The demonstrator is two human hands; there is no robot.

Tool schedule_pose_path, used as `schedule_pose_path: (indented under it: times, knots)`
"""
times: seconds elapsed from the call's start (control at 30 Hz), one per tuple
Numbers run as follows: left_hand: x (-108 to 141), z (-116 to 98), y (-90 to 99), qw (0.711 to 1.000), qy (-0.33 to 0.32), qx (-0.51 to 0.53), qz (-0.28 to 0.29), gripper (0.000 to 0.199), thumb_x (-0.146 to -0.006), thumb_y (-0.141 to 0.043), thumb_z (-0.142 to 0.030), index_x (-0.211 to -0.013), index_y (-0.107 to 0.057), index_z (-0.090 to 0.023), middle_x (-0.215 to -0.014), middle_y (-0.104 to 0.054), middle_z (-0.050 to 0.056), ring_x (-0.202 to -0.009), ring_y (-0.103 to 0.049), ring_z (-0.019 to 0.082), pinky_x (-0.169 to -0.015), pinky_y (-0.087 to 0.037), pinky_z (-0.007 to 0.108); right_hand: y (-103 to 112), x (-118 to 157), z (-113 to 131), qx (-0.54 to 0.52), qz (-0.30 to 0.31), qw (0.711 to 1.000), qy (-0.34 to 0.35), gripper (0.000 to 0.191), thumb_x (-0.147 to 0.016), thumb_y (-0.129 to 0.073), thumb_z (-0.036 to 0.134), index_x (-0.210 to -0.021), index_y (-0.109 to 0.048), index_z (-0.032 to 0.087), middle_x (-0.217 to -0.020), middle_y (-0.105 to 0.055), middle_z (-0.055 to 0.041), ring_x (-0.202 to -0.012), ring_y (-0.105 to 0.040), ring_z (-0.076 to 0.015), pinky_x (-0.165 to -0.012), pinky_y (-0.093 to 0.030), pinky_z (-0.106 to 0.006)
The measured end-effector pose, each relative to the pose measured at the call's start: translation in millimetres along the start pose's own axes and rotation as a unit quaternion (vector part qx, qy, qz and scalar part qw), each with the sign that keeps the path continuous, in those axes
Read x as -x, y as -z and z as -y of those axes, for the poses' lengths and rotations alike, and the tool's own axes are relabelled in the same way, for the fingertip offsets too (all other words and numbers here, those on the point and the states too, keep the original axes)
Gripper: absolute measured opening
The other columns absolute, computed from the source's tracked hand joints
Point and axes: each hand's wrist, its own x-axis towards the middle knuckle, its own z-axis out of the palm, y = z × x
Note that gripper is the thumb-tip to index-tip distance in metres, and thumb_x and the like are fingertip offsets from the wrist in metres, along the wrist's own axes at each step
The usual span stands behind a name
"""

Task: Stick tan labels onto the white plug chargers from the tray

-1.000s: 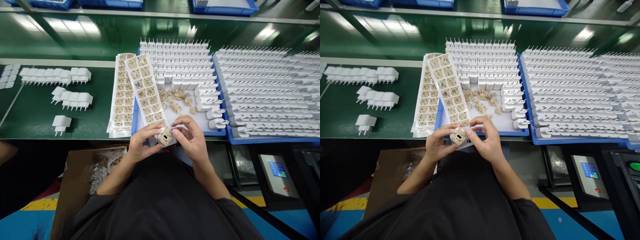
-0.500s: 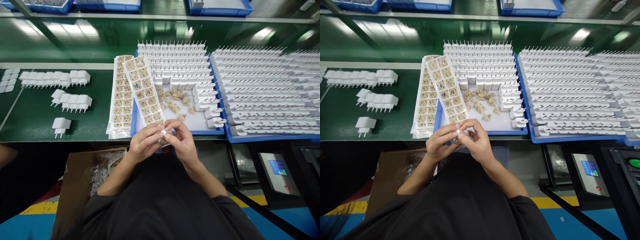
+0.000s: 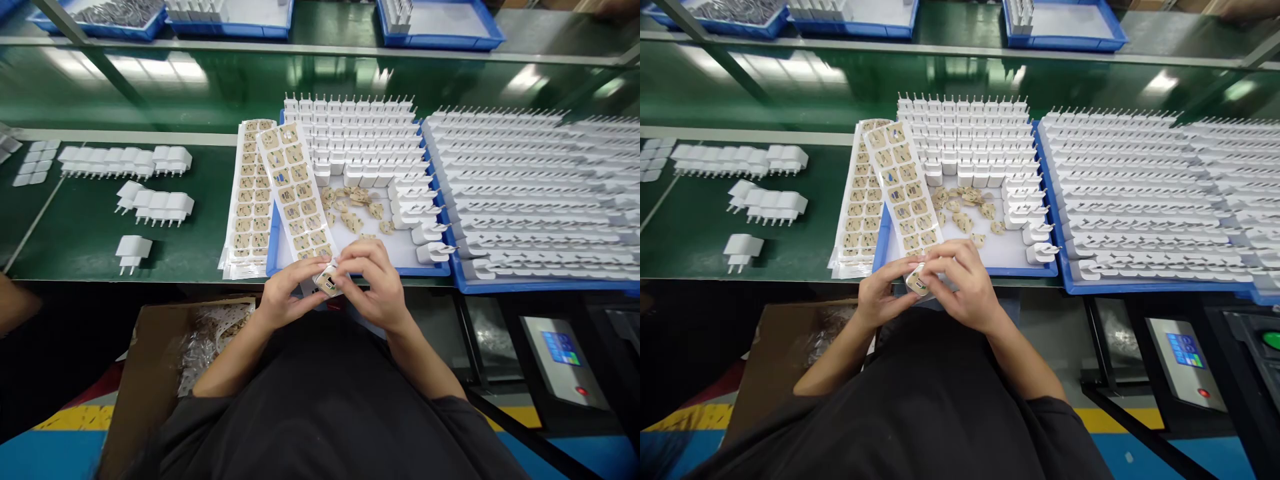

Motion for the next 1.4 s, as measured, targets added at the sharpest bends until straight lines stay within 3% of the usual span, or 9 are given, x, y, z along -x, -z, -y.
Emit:
schedule_pose_path:
  times: [0.1,0.23,0.33,0.53,0.73,0.9,1.07,1.2,1.4]
  knots:
    - [4.1,0.0,10.1,0.996,0.075,-0.028,-0.041,0.053,-0.084,-0.074,-0.023,-0.134,-0.056,-0.021,-0.126,-0.071,0.013,-0.115,-0.069,0.025,-0.098,-0.058,0.036,2.5,4.3,-7.0,-0.054,-0.043,0.997,0.028,0.003,-0.093,-0.061,0.025,-0.092,-0.064,0.025,-0.087,-0.066,-0.0040,-0.087,-0.064,-0.0226,-0.079,-0.054,-0.041]
    - [7.9,3.1,47.8,0.968,0.118,-0.186,-0.119,0.040,-0.084,-0.069,-0.028,-0.123,-0.065,-0.020,-0.111,-0.075,0.008,-0.093,-0.071,0.020,-0.081,-0.058,0.030,18.2,4.3,-40.8,0.082,-0.139,0.981,-0.106,0.010,-0.092,-0.064,0.026,-0.102,-0.067,0.024,-0.088,-0.067,-0.0045,-0.079,-0.065,-0.0211,-0.073,-0.054,-0.038]
    - [17.8,13.8,90.1,0.896,0.179,-0.378,-0.147,0.033,-0.086,-0.066,-0.032,-0.116,-0.069,-0.020,-0.099,-0.075,0.007,-0.085,-0.066,0.021,-0.080,-0.053,0.034,26.2,-3.3,-74.4,0.248,-0.051,0.962,-0.102,0.015,-0.093,-0.060,0.031,-0.099,-0.071,0.023,-0.100,-0.069,-0.0091,-0.093,-0.066,-0.0259,-0.079,-0.055,-0.042]
    - [54.4,47.1,173.8,0.726,0.289,-0.612,-0.125,0.034,-0.088,-0.060,-0.038,-0.112,-0.072,-0.017,-0.093,-0.074,0.016,-0.109,-0.056,0.037,-0.096,-0.036,0.053,21.8,-6.5,-91.7,0.353,-0.082,0.930,-0.059,0.020,-0.096,-0.056,0.030,-0.099,-0.073,0.021,-0.101,-0.068,-0.0125,-0.100,-0.064,-0.0291,-0.091,-0.052,-0.046]
    - [71.1,65.3,210.8,0.722,0.269,-0.621,-0.141,0.037,-0.088,-0.062,-0.041,-0.116,-0.072,-0.019,-0.116,-0.066,0.020,-0.117,-0.048,0.043,-0.092,-0.036,0.060,9.8,-2.4,-58.1,0.228,-0.042,0.972,-0.034,0.017,-0.094,-0.058,0.020,-0.105,-0.072,0.023,-0.101,-0.070,-0.0086,-0.096,-0.067,-0.0246,-0.087,-0.054,-0.040]
    - [44.2,50.0,164.7,0.794,0.179,-0.557,-0.162,0.033,-0.088,-0.067,-0.036,-0.117,-0.071,-0.022,-0.110,-0.068,0.014,-0.109,-0.056,0.035,-0.094,-0.043,0.055,-10.4,22.4,-36.6,0.194,0.103,0.976,0.014,0.021,-0.093,-0.059,0.015,-0.110,-0.068,0.025,-0.106,-0.074,-0.0079,-0.099,-0.068,-0.0255,-0.087,-0.053,-0.044]
    - [-0.1,16.2,72.0,0.919,0.084,-0.385,0.024,0.029,-0.092,-0.065,-0.032,-0.119,-0.067,-0.026,-0.119,-0.072,0.007,-0.117,-0.060,0.029,-0.101,-0.044,0.048,-10.0,53.7,-31.5,0.205,0.127,0.970,0.035,0.032,-0.091,-0.060,0.011,-0.118,-0.066,0.027,-0.109,-0.076,-0.0054,-0.104,-0.068,-0.0255,-0.096,-0.048,-0.048]
    - [-10.7,8.4,27.8,0.927,0.042,-0.324,0.186,0.037,-0.093,-0.063,-0.042,-0.126,-0.065,-0.026,-0.136,-0.065,0.006,-0.134,-0.050,0.031,-0.111,-0.036,0.049,-5.7,55.4,-30.5,0.224,0.068,0.972,-0.004,0.027,-0.094,-0.058,0.015,-0.116,-0.067,0.027,-0.100,-0.075,-0.0067,-0.089,-0.069,-0.0240,-0.081,-0.050,-0.042]
    - [-4.1,11.1,22.9,0.918,0.041,-0.338,0.202,0.039,-0.094,-0.061,-0.042,-0.130,-0.063,-0.028,-0.136,-0.066,0.005,-0.134,-0.052,0.030,-0.115,-0.033,0.051,-15.2,31.5,-32.2,0.308,0.087,0.946,-0.050,0.018,-0.096,-0.060,0.029,-0.109,-0.070,0.023,-0.098,-0.071,-0.0087,-0.088,-0.061,-0.0253,-0.075,-0.043,-0.040]
